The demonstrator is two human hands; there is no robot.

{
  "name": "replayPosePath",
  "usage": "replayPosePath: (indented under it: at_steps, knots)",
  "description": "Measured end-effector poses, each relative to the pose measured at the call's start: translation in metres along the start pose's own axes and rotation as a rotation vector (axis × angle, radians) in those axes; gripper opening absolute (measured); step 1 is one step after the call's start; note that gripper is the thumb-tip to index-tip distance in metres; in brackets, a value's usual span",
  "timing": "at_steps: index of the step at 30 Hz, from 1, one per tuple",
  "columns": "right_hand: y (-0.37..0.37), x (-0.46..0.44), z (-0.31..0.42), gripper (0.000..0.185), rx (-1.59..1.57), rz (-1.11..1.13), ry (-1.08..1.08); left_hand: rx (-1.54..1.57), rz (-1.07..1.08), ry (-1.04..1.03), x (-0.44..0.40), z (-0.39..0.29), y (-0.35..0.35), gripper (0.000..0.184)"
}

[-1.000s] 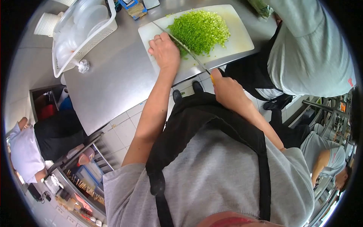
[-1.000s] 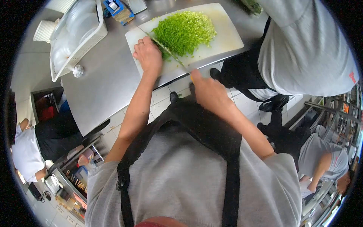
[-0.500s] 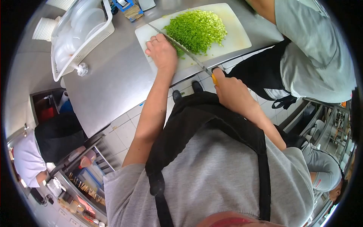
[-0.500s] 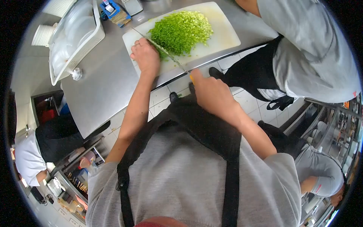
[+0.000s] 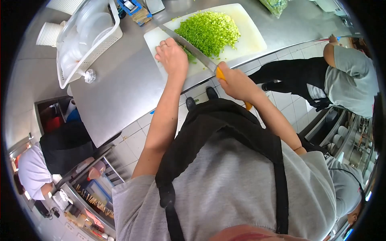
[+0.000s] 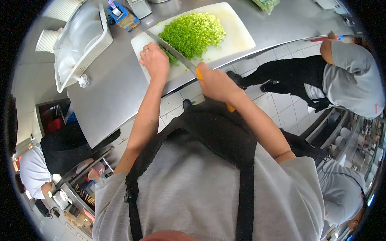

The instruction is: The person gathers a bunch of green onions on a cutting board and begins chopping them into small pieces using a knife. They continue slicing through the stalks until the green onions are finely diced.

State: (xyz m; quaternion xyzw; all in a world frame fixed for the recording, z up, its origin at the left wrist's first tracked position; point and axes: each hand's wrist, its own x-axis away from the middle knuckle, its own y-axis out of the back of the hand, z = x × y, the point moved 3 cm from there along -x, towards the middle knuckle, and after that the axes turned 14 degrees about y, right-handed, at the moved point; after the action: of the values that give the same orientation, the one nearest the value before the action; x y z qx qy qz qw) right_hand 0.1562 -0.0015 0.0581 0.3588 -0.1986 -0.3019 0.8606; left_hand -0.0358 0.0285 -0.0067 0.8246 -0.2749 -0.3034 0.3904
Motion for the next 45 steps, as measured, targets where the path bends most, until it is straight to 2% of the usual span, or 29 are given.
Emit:
replayPosePath:
  at_steps: [2, 6, 12, 18, 23, 25, 29, 32, 40, 45]
  knots:
    - [0.011, 0.012, 0.017, 0.02, 0.192, 0.042, -0.032, 0.001, 0.018, 0.007, 0.0, 0.002, 0.001, 0.01]
    - [0.019, 0.034, 0.034, 0.019, 0.203, 0.062, -0.087, -0.012, 0.019, 0.018, 0.002, -0.001, 0.002, 0.011]
    - [-0.004, 0.028, 0.023, 0.021, 0.206, 0.152, -0.153, -0.014, 0.027, 0.019, 0.0, -0.001, 0.001, 0.011]
    - [-0.018, -0.012, -0.002, 0.024, 0.08, -0.011, -0.074, -0.049, -0.001, 0.021, -0.002, -0.003, 0.004, 0.012]
    - [-0.005, 0.001, -0.004, 0.023, 0.085, -0.023, -0.1, -0.148, 0.013, 0.011, -0.005, -0.007, -0.004, 0.013]
    - [-0.001, 0.005, -0.007, 0.021, 0.107, -0.039, -0.081, -0.115, -0.055, -0.026, -0.007, -0.015, -0.01, 0.013]
    - [-0.005, 0.007, -0.015, 0.019, 0.148, -0.074, -0.051, -0.057, -0.016, -0.006, -0.009, -0.018, -0.005, 0.013]
    - [-0.004, 0.008, -0.008, 0.023, 0.139, -0.012, -0.083, -0.031, -0.06, -0.01, -0.004, -0.009, 0.005, 0.011]
    - [0.02, 0.032, 0.026, 0.023, 0.187, 0.018, -0.089, -0.092, -0.018, -0.111, -0.004, -0.005, -0.002, 0.011]
    - [0.011, 0.041, 0.021, 0.022, 0.228, 0.035, -0.119, -0.082, -0.035, -0.129, -0.004, -0.007, -0.002, 0.011]
